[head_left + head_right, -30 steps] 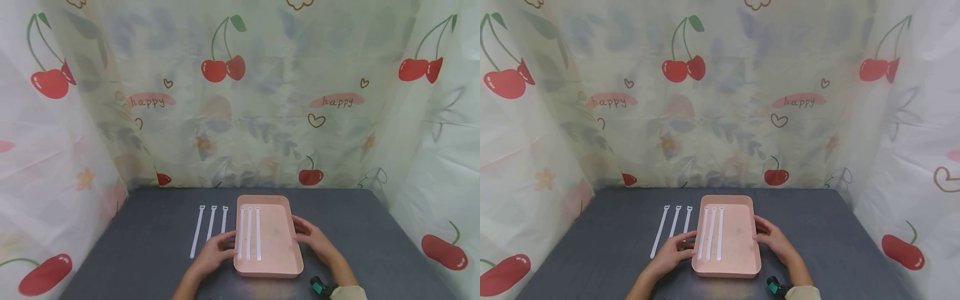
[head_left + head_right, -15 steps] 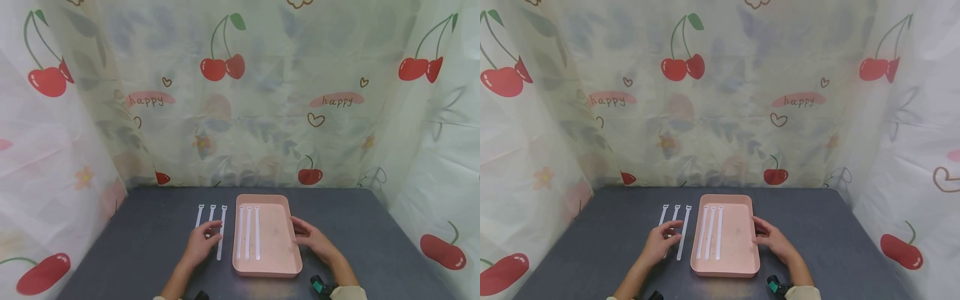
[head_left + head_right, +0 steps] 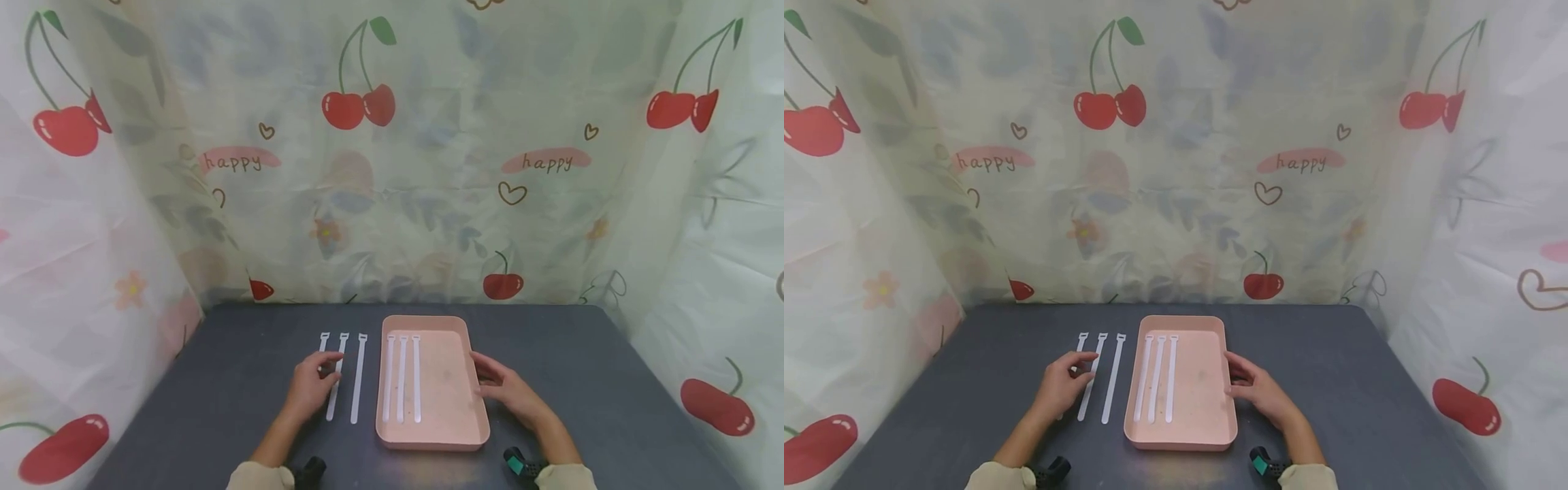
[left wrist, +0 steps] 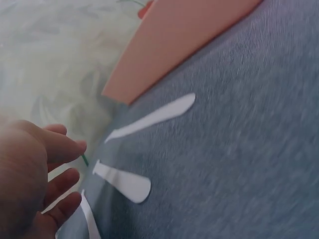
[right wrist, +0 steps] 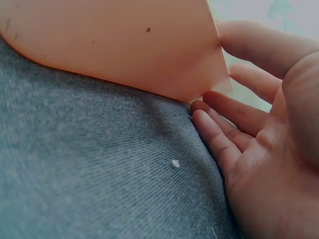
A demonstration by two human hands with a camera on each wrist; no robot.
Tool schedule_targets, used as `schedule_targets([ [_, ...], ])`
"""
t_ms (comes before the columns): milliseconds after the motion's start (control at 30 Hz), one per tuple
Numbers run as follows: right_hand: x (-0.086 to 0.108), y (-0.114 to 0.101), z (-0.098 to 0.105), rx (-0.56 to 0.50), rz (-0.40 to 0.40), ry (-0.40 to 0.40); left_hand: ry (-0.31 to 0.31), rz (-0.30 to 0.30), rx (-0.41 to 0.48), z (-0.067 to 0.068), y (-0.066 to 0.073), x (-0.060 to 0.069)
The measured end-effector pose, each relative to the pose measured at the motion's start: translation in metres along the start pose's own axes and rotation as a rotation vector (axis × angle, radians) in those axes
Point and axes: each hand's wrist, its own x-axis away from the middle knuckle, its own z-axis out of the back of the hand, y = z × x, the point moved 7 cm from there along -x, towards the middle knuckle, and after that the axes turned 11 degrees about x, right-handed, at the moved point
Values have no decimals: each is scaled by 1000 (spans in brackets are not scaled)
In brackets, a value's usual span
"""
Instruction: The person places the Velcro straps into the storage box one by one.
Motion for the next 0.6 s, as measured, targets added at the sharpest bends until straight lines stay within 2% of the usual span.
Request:
schedule_targets([
  [167, 1, 0, 0, 7, -6, 5, 12, -12, -104, 6, -8, -6],
  [333, 2, 0, -1, 11, -7, 3, -9, 36, -163, 10, -18, -9],
  [467, 2, 2, -1, 9, -4, -4, -30, 57, -175, 11, -22, -10],
  [600, 0, 2, 0, 8, 6, -13, -60, 115, -205, 12, -24, -12],
])
